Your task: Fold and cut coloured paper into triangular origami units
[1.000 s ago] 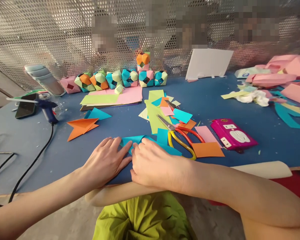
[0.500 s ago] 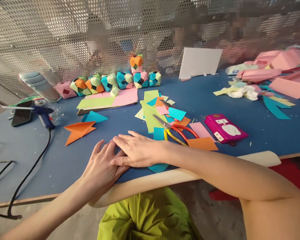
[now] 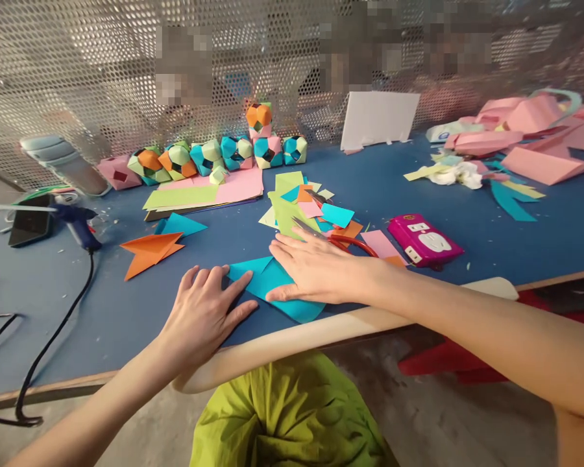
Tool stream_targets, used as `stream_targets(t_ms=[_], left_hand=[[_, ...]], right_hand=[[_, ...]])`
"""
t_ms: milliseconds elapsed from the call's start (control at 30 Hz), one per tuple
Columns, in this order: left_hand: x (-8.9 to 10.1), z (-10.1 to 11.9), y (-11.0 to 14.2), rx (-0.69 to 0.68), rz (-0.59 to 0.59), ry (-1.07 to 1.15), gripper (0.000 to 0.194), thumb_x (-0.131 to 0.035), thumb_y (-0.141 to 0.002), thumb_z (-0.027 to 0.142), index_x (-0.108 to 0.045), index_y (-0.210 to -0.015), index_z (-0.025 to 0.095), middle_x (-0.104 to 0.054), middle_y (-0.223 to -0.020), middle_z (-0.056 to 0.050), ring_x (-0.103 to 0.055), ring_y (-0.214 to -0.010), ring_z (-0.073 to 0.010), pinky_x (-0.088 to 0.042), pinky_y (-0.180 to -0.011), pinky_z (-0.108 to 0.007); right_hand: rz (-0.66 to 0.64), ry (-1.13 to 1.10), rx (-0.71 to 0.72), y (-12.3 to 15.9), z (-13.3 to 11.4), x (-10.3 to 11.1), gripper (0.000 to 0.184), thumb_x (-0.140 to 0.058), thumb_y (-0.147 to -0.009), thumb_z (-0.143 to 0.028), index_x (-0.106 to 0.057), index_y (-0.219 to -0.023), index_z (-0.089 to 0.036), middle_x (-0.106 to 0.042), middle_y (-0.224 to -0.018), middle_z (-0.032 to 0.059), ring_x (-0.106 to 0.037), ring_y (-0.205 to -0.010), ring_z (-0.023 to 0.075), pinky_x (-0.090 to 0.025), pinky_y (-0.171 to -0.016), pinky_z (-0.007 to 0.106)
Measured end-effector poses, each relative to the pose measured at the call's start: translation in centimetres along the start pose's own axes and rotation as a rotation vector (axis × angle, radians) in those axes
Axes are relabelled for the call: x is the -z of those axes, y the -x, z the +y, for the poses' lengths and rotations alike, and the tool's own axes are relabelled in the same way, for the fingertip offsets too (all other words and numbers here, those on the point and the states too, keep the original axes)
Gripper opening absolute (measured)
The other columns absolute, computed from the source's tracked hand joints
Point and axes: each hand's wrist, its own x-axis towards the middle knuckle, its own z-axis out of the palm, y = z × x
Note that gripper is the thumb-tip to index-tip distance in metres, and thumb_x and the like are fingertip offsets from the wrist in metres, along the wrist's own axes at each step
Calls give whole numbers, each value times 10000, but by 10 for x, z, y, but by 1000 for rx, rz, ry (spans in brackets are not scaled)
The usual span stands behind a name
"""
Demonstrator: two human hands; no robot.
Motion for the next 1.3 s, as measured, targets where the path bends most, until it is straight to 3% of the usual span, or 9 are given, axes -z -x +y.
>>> stream_targets(t_ms=[100,233,400,767,1033,1300], left_hand=[[-1,-3,1,19,17,40,509,-342,-948,517,-586,-1284,223,-609,-1057,-151,-573,-939,-294,-423,-908,-539],[-5,-12,3,76,50,188,374,-366,-974,362,-602,-1186,165,-641,-1145,-136,-589,-1023,-269,-397,-982,-516],[-8,-18,5,102,37,281,306,-358,-965,248,-628,-1089,177,-646,-1223,-105,-601,-1069,-243,-369,-1035,-518],[-9,-17,7,36,71,200,361,-342,-963,220,-644,-1158,185,-631,-1244,-123,-596,-1071,-270,-377,-1017,-555],[-8,-15,7,60,71,205,377,-341,-959,214,-635,-1195,209,-613,-1252,-116,-564,-1081,-273,-416,-977,-509],[-10,-15,7,53,80,187,374,-337,-957,210,-637,-1180,190,-622,-1236,-123,-563,-1065,-281,-416,-969,-515]], right_hand=[[64,-18,103,-12,-12,0,848,-249,-918,-686,-402,-1425,-25,-388,-1479,224,-304,-1410,324,-228,-1135,541],[16,-58,189,-19,-20,-7,747,-243,-953,-625,-481,-1377,-58,-486,-1420,186,-401,-1357,312,-208,-1140,556],[4,-111,169,-15,-16,-11,747,-256,-949,-629,-462,-1394,-66,-467,-1439,169,-386,-1367,309,-187,-1150,557],[18,-208,150,-13,-17,-9,724,-304,-948,-616,-461,-1397,-70,-447,-1452,170,-340,-1396,308,-183,-1154,565],[97,-264,101,-14,-13,-7,395,-392,-992,-312,-561,-1319,-170,-530,-1403,93,-425,-1352,238,-209,-1161,540],[86,-125,153,-13,-14,-12,359,-385,-975,-209,-604,-1258,-181,-550,-1385,108,-465,-1316,266,-258,-1121,582]])
